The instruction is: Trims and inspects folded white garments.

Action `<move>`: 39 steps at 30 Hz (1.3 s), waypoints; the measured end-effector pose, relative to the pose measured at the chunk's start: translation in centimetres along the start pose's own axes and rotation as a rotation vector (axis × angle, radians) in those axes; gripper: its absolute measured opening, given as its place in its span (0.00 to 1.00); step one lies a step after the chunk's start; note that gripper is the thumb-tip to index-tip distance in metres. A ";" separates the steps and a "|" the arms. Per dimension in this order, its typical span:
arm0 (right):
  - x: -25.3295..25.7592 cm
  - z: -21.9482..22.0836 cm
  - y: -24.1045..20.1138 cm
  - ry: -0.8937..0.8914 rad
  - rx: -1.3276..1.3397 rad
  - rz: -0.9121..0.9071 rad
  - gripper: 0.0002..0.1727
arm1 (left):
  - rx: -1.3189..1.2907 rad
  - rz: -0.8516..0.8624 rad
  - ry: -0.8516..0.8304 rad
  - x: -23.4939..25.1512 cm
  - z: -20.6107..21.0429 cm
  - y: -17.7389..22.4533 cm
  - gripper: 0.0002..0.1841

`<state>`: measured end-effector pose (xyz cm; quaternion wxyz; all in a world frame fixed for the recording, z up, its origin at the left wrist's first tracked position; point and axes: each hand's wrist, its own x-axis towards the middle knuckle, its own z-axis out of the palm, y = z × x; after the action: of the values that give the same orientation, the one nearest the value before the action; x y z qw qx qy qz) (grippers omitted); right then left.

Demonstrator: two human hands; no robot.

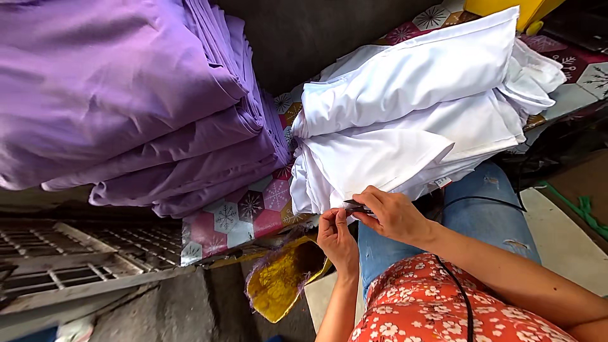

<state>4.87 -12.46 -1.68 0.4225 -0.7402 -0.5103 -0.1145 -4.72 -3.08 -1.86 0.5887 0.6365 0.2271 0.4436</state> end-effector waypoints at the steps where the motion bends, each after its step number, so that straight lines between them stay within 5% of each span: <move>1: 0.0 0.0 0.0 0.018 -0.007 -0.010 0.16 | 0.001 0.000 -0.002 0.0 0.0 0.0 0.06; 12: -0.8 -0.2 0.2 0.099 -0.071 -0.107 0.14 | 0.058 0.033 -0.025 -0.2 -0.1 0.0 0.06; 27: 0.2 -1.9 -0.3 -0.005 -0.192 -0.102 0.18 | 0.118 0.182 -0.042 -0.5 -0.2 -0.8 0.03; 35: 0.3 -1.6 0.0 -0.007 -0.169 -0.093 0.18 | 0.115 0.107 -0.014 0.2 0.0 -0.7 0.03; 39: -0.1 -1.7 0.1 -0.001 -0.131 -0.066 0.18 | 0.332 0.102 -0.115 0.7 -0.9 -1.3 0.04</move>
<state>5.35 -13.76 -0.77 0.3688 -0.7493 -0.5258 -0.1613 -4.81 -1.73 -3.00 0.4642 0.7601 0.2306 0.3920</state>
